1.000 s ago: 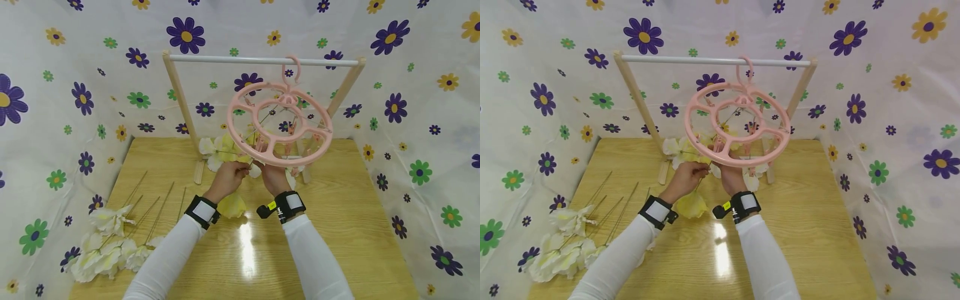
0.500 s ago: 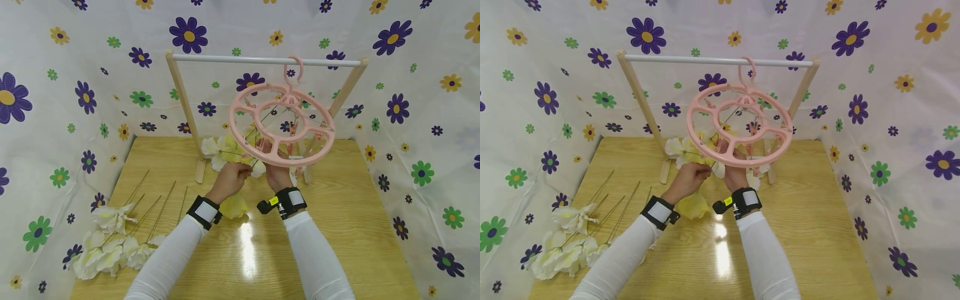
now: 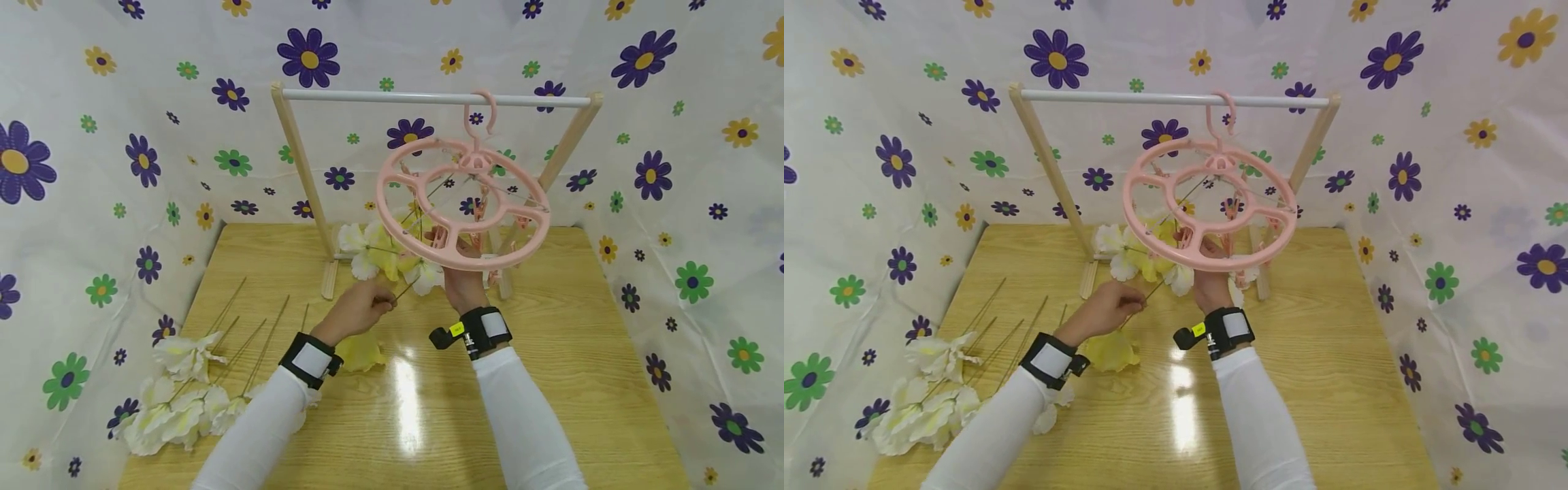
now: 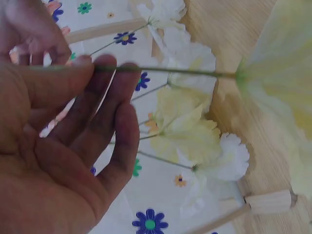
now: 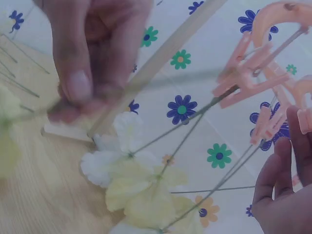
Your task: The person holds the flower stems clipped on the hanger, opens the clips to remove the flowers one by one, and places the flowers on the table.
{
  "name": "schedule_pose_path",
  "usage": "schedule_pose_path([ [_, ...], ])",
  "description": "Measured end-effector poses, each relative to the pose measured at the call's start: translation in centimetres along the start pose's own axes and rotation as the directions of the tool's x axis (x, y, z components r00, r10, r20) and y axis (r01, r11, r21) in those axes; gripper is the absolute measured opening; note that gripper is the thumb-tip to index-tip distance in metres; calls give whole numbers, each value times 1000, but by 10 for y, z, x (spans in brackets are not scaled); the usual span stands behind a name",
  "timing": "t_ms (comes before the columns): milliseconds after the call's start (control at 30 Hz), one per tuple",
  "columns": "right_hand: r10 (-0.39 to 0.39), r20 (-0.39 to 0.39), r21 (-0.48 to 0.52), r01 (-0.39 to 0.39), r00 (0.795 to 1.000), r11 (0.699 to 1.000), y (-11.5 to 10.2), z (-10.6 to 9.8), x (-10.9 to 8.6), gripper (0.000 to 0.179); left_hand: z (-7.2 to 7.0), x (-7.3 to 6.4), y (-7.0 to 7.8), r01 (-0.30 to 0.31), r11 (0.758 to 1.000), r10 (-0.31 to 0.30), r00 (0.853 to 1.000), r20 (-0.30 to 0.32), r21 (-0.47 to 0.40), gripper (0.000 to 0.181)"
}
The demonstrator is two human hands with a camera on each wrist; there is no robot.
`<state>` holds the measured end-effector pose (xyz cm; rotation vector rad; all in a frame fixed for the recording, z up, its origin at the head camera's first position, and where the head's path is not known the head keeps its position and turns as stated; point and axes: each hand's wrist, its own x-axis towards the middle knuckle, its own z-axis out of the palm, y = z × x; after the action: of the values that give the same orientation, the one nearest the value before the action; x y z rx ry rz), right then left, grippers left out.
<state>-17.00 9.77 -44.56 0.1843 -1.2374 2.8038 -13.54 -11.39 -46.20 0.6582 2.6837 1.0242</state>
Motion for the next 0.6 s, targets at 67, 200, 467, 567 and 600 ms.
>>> schedule_pose_path([
  [67, -21, 35, -10, 21, 999, 1000, -2, -2, 0, 38, -11, -7, -6, -9, 1000, 10, 999, 33, -24, 15],
  [200, -13, 69, -63, 17, 998, 998, -5, -3, 0, 43, -39, -19, -18, 11, 997, -7, 999, 51, -82, 16],
  [467, 71, 52, -114, -64, 996, 991, -4, 2, 0, 57, -97, -42, -53, 176, 984, -178, 974, -139, -25, 22],
  [567, 115, 49, -134, -107, 992, 985, -2, 2, 0, 27, -114, -51, -74, 281, 958, -264, 939, -220, 50, 24],
  [600, 131, 42, -141, -124, 990, 982, -2, 2, 0, 20, -118, -53, -81, 323, 943, -297, 925, -237, 81, 24],
])
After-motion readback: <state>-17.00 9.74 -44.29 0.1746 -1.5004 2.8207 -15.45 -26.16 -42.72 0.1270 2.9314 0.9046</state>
